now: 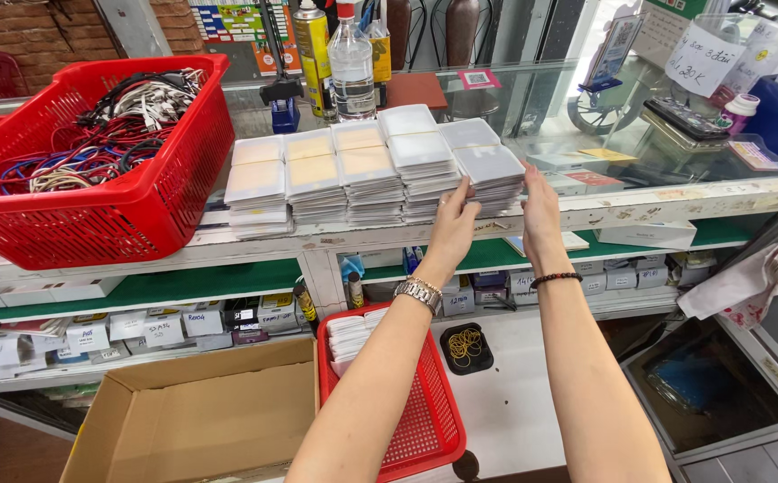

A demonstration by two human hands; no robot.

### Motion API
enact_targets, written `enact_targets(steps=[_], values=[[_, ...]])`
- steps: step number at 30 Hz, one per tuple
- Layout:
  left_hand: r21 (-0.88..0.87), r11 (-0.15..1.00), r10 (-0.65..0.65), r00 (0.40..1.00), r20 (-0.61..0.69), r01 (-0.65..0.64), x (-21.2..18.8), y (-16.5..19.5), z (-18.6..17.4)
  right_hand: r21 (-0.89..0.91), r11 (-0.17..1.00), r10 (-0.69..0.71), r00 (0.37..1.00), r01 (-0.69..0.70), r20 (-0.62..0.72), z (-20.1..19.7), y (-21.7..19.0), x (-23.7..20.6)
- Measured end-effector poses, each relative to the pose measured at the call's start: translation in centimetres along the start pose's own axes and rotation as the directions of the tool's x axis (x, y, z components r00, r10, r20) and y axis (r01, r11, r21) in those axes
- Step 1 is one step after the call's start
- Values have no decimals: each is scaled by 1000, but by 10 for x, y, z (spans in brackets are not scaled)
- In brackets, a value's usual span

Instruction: The person picks up boxed phones from a red basket, slides each box into a clear plastic sleeve, and stacks the sleeved boxes in the basket. They then place the finished stacks onto the shelf with other sleeved boxes.

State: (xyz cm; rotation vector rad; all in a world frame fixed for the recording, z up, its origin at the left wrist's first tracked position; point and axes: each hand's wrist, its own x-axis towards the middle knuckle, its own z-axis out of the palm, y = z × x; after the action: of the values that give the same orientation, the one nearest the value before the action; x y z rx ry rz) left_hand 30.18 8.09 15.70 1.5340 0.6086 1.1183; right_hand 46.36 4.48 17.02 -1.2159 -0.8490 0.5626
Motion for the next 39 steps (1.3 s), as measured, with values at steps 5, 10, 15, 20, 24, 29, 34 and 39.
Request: enact_targets(steps=[5,10,15,20,24,29,34,39], values=[[111,981,144,984,109,-156,-21,19,2,38,989,-134,982,141,-134,-11,-9,-14],[-75,992,118,955,273,-101,-70,22,-1,465,875,176,983,-132,-51,-31,-7,-47],[-202,970,-100,978,185,137,-82,-6,-54,611,751,174,967,-252,184,-44,14,-79],[-123,949,-304,945,-118,289,-125,-63,-155,306,883,252,910,-355,328,-41,66,-156],[-241,916,-397,806,-439,321,-163,-97,-197,-231,946,316,812,-229,491,-4,112,-198],[61,904,-293,716,-634,423,-201,-102,-207,-634,679,341,605,370,719,44,151,-207],[698,612,-104,913,-395,372,-234,-88,-185,-619,363,156,609,697,778,76,165,-233],[945,313,-348,937,24,93,-248,-100,-157,-764,153,144,751,627,645,87,166,-254]])
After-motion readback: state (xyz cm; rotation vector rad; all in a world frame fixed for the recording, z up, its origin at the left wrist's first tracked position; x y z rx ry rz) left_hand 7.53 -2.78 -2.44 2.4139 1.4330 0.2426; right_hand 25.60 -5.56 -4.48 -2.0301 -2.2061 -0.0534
